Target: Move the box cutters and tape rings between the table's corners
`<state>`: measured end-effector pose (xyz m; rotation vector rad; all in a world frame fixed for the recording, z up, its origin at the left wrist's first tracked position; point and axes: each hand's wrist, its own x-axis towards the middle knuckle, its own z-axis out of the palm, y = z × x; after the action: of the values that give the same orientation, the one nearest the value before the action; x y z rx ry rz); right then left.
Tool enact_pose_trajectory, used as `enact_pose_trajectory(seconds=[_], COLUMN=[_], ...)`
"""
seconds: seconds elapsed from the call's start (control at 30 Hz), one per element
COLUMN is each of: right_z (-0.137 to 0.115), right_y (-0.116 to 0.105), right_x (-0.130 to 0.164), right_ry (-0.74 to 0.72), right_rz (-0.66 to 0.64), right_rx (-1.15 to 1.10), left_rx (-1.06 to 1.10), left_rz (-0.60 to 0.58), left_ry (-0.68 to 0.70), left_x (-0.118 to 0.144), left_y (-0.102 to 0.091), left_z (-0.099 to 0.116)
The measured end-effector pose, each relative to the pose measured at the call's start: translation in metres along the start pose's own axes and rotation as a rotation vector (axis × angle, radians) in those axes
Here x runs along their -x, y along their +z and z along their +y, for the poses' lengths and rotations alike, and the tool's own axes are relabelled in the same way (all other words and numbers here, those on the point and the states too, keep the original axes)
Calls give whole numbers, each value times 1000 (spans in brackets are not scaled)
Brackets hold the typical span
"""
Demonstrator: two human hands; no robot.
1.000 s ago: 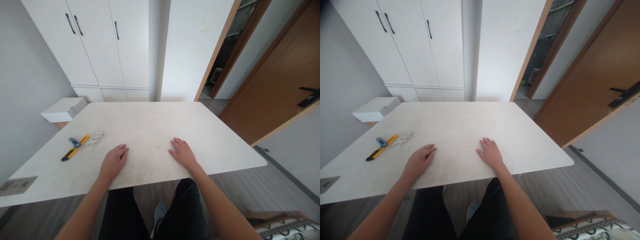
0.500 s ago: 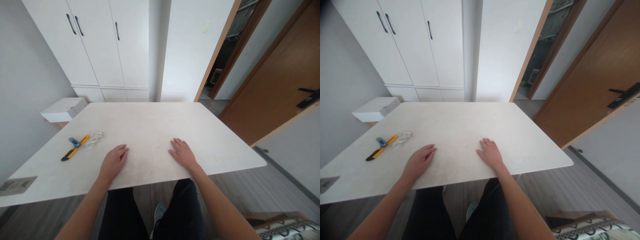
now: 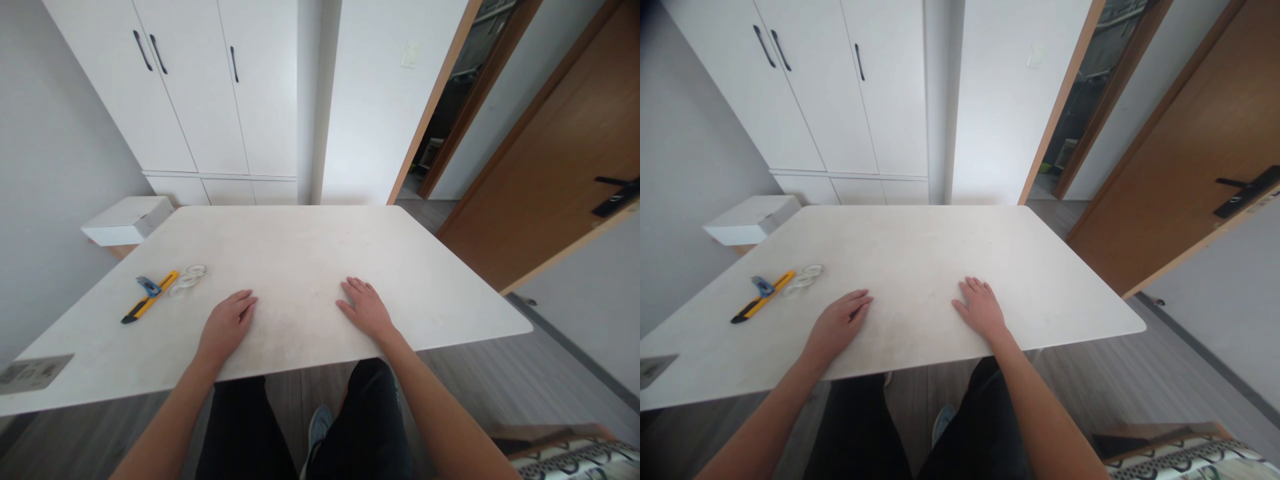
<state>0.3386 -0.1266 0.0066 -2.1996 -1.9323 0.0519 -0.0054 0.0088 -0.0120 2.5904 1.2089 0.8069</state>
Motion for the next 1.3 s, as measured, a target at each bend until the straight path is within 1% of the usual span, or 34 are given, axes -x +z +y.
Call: enact_pose_trajectory(seconds=[0.57, 0.67, 0.73, 0.8, 0.87, 0.97, 1.07, 1.13, 1.2, 1.3], right_z=[-2, -10, -23, -45, -77, -138, -204, -244, -277, -312], right_y=[-1, -5, -7, -9, -10, -10, -9, -4, 5, 23], right_x=[0, -8, -21, -43, -70, -119, -168, -199, -226, -256], right_ry=[7, 33, 15, -55, -160, -324, -481, -578, -666, -787], right_rz=[-8, -6, -22, -61, -102, -144, -231, -301, -349, -409], right_rx=[-4, 23, 17, -29, -95, -174, -227, -220, -164, -44], left_rx=[-5, -15, -28, -33, -29, -8, 34, 58, 73, 96], left_rz=[20, 24, 21, 19, 17, 9, 1, 5, 13, 21], left_ry=[6, 2, 3, 5, 0, -15, -39, -54, -63, -71], left_x=[-1, -2, -2, -2, -2, -2, -1, -1, 0, 0], left_y=[-1, -1, -1, -1, -1, -3, -4, -3, -2, -1], left_z=[3, 6, 8, 9, 10, 12, 13, 13, 13, 13])
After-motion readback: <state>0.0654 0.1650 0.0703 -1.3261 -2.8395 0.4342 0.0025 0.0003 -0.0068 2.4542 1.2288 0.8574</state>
